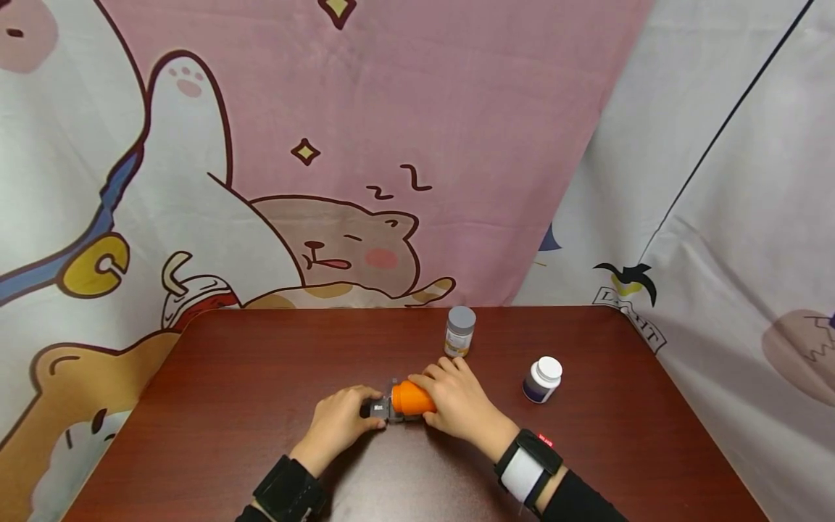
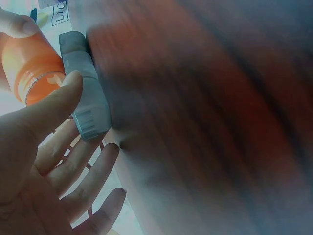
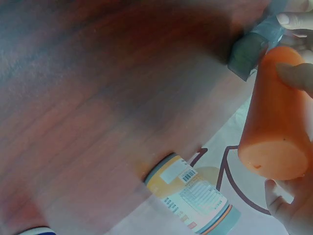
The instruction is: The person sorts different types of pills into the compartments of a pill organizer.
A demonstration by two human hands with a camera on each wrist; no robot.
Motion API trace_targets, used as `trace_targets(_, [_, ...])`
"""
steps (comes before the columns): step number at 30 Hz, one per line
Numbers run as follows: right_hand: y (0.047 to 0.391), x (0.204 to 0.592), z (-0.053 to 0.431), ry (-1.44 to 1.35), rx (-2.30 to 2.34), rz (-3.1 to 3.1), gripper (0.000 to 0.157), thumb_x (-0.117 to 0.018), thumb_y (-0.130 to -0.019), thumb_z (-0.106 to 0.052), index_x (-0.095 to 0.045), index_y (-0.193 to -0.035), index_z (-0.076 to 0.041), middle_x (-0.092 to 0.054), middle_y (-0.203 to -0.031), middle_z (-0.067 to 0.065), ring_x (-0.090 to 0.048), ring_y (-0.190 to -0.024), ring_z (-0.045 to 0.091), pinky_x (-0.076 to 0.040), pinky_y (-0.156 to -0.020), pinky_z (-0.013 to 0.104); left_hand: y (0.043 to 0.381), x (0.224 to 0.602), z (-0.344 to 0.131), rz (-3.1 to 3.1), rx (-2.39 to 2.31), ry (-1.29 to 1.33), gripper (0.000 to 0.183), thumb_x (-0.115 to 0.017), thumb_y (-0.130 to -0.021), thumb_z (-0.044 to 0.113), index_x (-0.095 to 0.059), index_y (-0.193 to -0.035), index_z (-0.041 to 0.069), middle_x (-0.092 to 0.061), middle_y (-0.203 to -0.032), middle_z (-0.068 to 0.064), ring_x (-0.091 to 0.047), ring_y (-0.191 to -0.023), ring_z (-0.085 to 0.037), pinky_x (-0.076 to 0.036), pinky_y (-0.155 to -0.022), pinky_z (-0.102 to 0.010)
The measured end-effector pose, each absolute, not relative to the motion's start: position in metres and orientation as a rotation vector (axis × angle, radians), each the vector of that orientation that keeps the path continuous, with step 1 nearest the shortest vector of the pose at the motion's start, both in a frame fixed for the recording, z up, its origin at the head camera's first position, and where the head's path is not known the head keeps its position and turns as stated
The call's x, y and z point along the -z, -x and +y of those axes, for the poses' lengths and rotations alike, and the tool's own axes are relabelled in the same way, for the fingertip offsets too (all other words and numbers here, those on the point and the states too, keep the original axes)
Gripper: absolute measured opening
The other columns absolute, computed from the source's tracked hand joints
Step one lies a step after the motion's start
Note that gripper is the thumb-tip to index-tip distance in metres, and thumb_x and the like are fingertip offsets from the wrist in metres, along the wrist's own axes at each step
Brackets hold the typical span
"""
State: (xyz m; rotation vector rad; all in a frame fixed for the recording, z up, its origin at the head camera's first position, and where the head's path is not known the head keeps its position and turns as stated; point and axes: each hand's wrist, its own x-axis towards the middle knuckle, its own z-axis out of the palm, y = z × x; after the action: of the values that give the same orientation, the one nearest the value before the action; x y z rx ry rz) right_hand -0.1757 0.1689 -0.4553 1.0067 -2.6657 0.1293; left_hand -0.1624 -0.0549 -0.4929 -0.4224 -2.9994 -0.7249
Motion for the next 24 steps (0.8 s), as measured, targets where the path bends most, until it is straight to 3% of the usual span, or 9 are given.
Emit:
trace_targets(8, [0.1761, 0.4516, 0.1673, -1.042, -0.097, -2.672, 0.062, -0.08, -0.058, -0.037, -0.066, -0.117, -0.019, -0.07, -0.1, -0.001, -0.053, -0.095, 0.021, -0.043, -0.09, 0.042, 0.1632, 0.4933, -0.0556, -2.994, 0.737, 0.43, 0.048, -0.08, -0.061, 0.037, -0.072, -0.105, 0.019, -0.073, -0.113, -0.006, -0.065, -0.096, -0.027, -0.055, -0.072, -0.049])
trace_targets(24, [0.1762, 0.4451, 0.1616, -1.102, -0.067, -2.626, 0.062, -0.08, -0.057, -0.034, -0.067, -0.116, -0.02, -0.069, -0.096, -0.003, -0.052, -0.093, 0.019, -0.044, -0.086, 0.04, 0.1632, 0.4936, -0.0558, -2.993, 0.723, 0.419, 0.048, -0.08, -0.061, 0.038, -0.072, -0.104, 0.02, -0.074, -0.111, -0.005, -0.066, -0.094, -0.025, -0.055, -0.069, -0.046])
